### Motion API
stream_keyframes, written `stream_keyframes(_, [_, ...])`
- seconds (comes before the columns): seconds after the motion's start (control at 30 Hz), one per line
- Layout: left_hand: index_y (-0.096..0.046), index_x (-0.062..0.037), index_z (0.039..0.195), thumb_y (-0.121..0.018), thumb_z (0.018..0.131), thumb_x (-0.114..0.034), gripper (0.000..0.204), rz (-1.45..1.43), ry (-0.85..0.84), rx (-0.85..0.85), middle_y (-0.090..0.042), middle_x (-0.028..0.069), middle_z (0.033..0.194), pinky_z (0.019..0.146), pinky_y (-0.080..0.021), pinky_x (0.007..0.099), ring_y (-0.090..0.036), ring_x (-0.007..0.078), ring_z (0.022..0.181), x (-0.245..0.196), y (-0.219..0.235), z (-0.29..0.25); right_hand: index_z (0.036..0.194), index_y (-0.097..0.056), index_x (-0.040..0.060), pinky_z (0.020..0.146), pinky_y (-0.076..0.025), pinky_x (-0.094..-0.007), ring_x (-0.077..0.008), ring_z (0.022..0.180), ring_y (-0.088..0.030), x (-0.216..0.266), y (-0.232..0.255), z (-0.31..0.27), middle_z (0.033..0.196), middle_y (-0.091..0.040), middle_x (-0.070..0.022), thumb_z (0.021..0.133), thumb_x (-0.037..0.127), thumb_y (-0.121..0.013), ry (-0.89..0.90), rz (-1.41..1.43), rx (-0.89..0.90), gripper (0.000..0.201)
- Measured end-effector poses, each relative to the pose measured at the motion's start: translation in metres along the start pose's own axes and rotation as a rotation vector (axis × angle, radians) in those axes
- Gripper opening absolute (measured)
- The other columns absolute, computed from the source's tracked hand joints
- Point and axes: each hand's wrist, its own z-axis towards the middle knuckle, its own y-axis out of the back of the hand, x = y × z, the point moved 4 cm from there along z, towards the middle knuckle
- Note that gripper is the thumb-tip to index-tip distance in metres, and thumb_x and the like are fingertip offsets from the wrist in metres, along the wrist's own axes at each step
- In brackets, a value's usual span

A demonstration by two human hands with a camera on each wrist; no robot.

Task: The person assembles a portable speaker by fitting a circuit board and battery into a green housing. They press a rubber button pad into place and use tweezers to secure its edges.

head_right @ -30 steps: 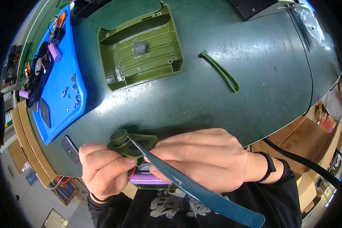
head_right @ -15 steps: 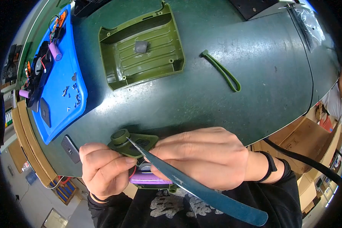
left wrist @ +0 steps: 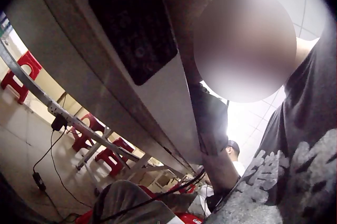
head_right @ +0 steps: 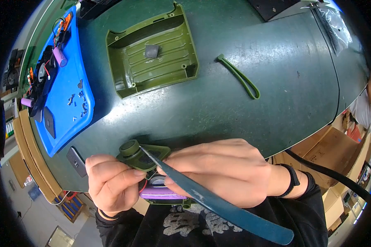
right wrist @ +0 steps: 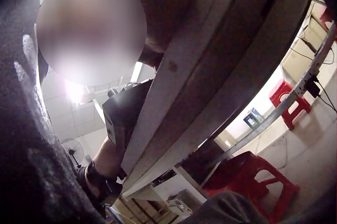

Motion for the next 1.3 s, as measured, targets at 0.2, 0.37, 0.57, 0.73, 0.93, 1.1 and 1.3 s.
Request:
stream_keyframes(0.2, [-0.068,-0.0118,0.085,-0.071,0.056,0.007,0.035,0.014,0.037,-0.016,-0.057,0.0012,0.083,0.066,-0.042,0.0330,-0.053,0.0213,0.074,-0.0001,0.0004,0.0006,0.086,-0.066,-0.0109,0.065,-0.061,-0.0360,-0.0319,0.079,-0.071,-0.0021,0.0006,-0.0037,0.095,-0.068,-0.0208,0.076,0.001,-0.073,0.081,-0.024,-0.071,0.016])
stream_keyframes(0.37, [-0.067,-0.0105,0.085,-0.069,0.056,0.008,0.034,0.010,0.043,-0.031,-0.057,0.0022,0.082,0.066,-0.042,0.0328,-0.053,0.0211,0.073,0.0003,-0.0003,0.0008,0.089,-0.066,-0.0109,0.066,-0.061,-0.0368,-0.0330,0.080,-0.071,-0.0034,-0.0007,-0.0051,0.096,-0.068,-0.0218,0.078,0.003,-0.072,0.039,-0.009,-0.062,0.018])
stream_keyframes(0.57, [-0.065,-0.0091,0.082,-0.067,0.057,0.009,0.031,0.013,0.048,-0.050,-0.056,0.0035,0.081,0.066,-0.042,0.0332,-0.052,0.0213,0.072,-0.0002,-0.0014,0.0027,0.090,-0.067,-0.0112,0.068,-0.060,-0.0381,-0.0342,0.081,-0.071,-0.0041,0.0011,-0.0040,0.097,-0.068,-0.0220,0.081,0.006,-0.069,0.062,-0.004,-0.031,0.019])
stream_keyframes(0.73, [-0.072,-0.0128,0.092,-0.080,0.053,-0.001,0.041,-0.013,0.024,-0.067,-0.057,-0.0007,0.088,0.065,-0.043,0.0289,-0.054,0.0180,0.075,0.0019,-0.0017,0.0019,0.090,-0.066,-0.0122,0.069,-0.060,-0.0367,-0.0334,0.082,-0.071,-0.0031,0.0019,-0.0024,0.097,-0.068,-0.0214,0.079,0.005,-0.070,0.039,-0.001,0.002,0.021])
stream_keyframes(0.93, [-0.073,-0.0139,0.089,-0.079,0.052,0.001,0.040,-0.038,0.068,-0.083,-0.057,-0.0012,0.088,0.065,-0.043,0.0288,-0.053,0.0181,0.074,0.0016,-0.0017,0.0013,0.089,-0.066,-0.0128,0.068,-0.060,-0.0361,-0.0328,0.081,-0.071,-0.0036,0.0015,-0.0027,0.098,-0.068,-0.0216,0.078,0.005,-0.069,0.069,-0.015,0.008,0.021])
stream_keyframes(1.1, [-0.073,-0.0141,0.088,-0.077,0.053,0.003,0.039,-0.041,0.077,-0.092,-0.057,-0.0015,0.087,0.065,-0.043,0.0289,-0.054,0.0181,0.074,0.0025,-0.0017,0.0018,0.088,-0.066,-0.0126,0.068,-0.060,-0.0356,-0.0327,0.082,-0.071,-0.0042,0.0015,-0.0018,0.098,-0.068,-0.0218,0.077,0.006,-0.069,0.069,-0.023,0.035,0.021])
stream_keyframes(1.3, [-0.073,-0.0143,0.088,-0.078,0.055,0.003,0.038,-0.049,0.090,-0.086,-0.057,-0.0016,0.086,0.065,-0.043,0.0290,-0.054,0.0182,0.074,0.0032,-0.0013,0.0019,0.087,-0.066,-0.0119,0.068,-0.060,-0.0355,-0.0328,0.080,-0.071,-0.0046,0.0009,-0.0008,0.095,-0.068,-0.0213,0.077,0.007,-0.069,0.080,-0.040,0.018,0.021])
